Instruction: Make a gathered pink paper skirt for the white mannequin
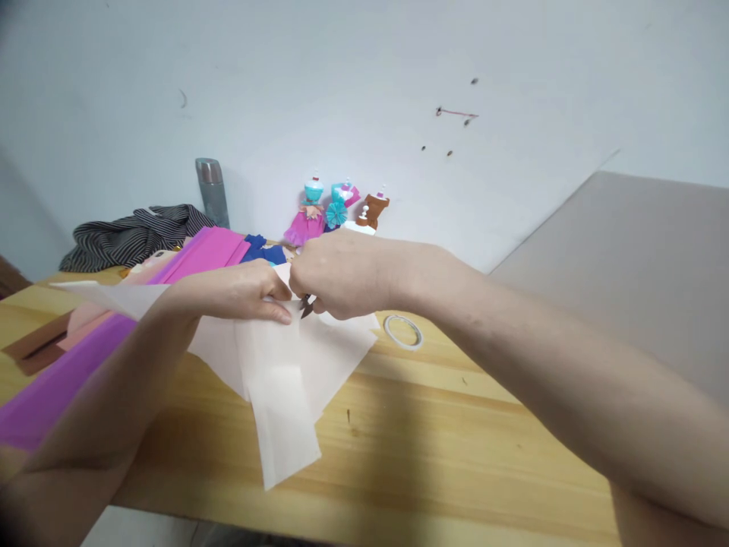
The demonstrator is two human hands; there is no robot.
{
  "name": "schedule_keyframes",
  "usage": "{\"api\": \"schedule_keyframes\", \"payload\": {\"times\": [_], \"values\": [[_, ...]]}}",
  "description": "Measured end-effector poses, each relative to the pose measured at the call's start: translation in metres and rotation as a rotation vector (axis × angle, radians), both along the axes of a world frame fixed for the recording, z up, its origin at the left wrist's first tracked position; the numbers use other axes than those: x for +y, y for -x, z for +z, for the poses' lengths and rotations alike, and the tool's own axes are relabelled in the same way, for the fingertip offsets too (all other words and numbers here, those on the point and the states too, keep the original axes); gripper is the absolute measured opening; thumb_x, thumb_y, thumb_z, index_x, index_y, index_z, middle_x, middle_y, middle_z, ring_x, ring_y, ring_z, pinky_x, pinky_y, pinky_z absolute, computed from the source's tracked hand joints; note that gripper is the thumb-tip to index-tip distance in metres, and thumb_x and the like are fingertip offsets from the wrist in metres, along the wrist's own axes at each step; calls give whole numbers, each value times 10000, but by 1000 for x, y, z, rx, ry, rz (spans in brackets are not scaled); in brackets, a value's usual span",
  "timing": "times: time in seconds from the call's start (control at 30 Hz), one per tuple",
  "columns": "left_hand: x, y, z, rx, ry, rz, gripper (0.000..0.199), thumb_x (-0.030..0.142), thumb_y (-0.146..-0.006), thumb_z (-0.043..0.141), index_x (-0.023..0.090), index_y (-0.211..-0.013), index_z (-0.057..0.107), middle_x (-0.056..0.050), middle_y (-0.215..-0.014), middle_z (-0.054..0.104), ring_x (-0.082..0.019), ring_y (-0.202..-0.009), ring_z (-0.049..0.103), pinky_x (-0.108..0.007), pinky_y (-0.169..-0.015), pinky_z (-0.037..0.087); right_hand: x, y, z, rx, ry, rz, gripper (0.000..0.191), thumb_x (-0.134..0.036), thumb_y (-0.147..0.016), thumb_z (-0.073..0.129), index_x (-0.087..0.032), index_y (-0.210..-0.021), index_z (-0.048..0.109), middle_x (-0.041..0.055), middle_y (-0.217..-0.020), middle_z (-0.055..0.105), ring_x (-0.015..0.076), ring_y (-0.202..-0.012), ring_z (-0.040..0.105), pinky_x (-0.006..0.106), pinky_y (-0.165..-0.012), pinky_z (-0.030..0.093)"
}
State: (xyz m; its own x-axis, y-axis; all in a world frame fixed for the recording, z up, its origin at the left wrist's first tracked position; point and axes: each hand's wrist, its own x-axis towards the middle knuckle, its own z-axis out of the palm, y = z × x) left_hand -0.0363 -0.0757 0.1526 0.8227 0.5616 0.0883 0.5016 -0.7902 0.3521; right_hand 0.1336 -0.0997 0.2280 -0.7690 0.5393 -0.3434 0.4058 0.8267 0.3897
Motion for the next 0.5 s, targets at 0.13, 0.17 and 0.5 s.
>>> {"api": "schedule_keyframes", "payload": {"times": [0.13,0.17,0.5], "values": [[1,0,-1,-26,-7,-12,279,223,-783,599,142,-527,523,52,-468,399,-58,-441,345,-233,-447,233,1,-1,-2,-4,-19,6,114,-111,-804,586,-129,-828,695,52,-728,627,144,-644,529,284,-574,305],[1,0,-2,-29,-9,-16,268,221,-783,597,140,-534,537,48,-474,419,-60,-443,352,-235,-447,231,1,-1,-2,-5,-23,5,113,-110,-803,587,-129,-823,696,53,-727,627,144,-644,529,285,-574,304],[2,2,-2,-1,2,23,170,237,-787,611,118,-682,672,8,-570,578,-74,-507,462,-230,-472,245,-1,-3,-3,36,-7,-8,109,-128,-802,602,-137,-853,698,57,-744,641,143,-641,521,281,-562,287]]}}
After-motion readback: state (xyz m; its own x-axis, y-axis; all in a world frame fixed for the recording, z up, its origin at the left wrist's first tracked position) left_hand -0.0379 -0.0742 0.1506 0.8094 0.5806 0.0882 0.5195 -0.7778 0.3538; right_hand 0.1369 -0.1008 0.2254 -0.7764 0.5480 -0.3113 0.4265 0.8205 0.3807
